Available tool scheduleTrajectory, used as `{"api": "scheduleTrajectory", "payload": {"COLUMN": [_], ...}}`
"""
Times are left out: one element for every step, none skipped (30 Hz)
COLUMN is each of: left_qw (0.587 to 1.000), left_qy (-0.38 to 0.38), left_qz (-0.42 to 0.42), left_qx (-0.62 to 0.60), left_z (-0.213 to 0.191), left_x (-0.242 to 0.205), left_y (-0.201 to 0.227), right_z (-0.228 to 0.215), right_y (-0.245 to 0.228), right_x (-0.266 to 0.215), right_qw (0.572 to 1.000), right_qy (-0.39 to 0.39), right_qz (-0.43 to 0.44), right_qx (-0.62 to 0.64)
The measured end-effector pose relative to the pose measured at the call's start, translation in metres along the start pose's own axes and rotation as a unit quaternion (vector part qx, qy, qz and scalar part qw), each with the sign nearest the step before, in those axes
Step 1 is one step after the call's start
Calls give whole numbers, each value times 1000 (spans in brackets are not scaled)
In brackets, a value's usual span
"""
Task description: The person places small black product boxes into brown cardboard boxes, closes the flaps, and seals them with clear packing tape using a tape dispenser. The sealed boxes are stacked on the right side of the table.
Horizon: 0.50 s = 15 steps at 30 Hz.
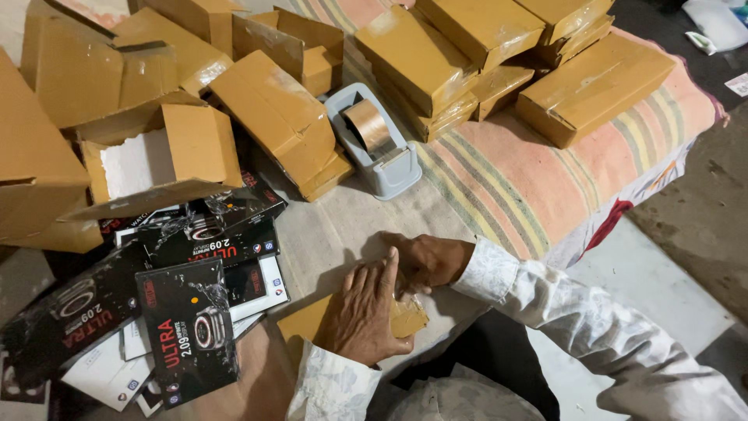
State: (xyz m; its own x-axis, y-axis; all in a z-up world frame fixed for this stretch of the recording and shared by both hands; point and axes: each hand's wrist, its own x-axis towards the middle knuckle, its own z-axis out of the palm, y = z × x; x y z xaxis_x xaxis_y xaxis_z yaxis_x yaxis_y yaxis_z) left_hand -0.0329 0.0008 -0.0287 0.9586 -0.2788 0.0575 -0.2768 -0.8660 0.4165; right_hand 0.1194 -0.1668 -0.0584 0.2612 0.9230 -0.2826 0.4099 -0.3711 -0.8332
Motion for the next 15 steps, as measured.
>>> {"api": "scheduleTrajectory", "payload": {"left_qw": [1000, 1000, 999, 999, 999, 998, 999, 999, 998, 995, 991, 987, 982, 975, 967], "left_qy": [-3, -5, -8, -18, -28, -36, 0, 34, 68, 90, 113, 132, 171, 210, 249], "left_qz": [-11, -21, -31, -35, -40, -47, -36, -27, -17, -42, -66, -90, -78, -67, -55], "left_qx": [6, 12, 18, 17, 15, 14, 12, 7, 3, 2, 1, -1, -1, 0, 0], "left_z": [1, 2, 4, 4, 4, 4, 4, 6, 7, 8, 10, 12, 13, 13, 12], "left_x": [0, 0, -2, -2, -3, -4, -4, -5, -5, -3, 1, 1, 0, -1, -3], "left_y": [0, 1, 3, 3, 3, 2, 1, 0, 0, -2, -2, -1, 0, 1, 3], "right_z": [1, 2, 3, 1, -1, -4, -5, -1, 8, 18, 33, 49, 58, 68, 73], "right_y": [-2, -4, -5, -6, -6, -4, -2, -1, 0, -1, -5, -9, -15, -23, -32], "right_x": [-1, 1, -1, -2, -6, -13, -20, -29, -38, -42, -43, -43, -42, -40, -40], "right_qw": [999, 996, 987, 971, 973, 970, 964, 964, 962, 956, 960, 962, 952, 935, 911], "right_qy": [18, 27, 37, 51, 111, 168, 225, 247, 269, 293, 275, 256, 257, 255, 252], "right_qz": [27, 77, 126, 173, 156, 136, 116, 84, 53, 19, -21, -59, -61, -64, -66], "right_qx": [25, -35, -94, -155, -132, -110, -87, -49, -11, 25, 47, 72, 155, 238, 319]}}
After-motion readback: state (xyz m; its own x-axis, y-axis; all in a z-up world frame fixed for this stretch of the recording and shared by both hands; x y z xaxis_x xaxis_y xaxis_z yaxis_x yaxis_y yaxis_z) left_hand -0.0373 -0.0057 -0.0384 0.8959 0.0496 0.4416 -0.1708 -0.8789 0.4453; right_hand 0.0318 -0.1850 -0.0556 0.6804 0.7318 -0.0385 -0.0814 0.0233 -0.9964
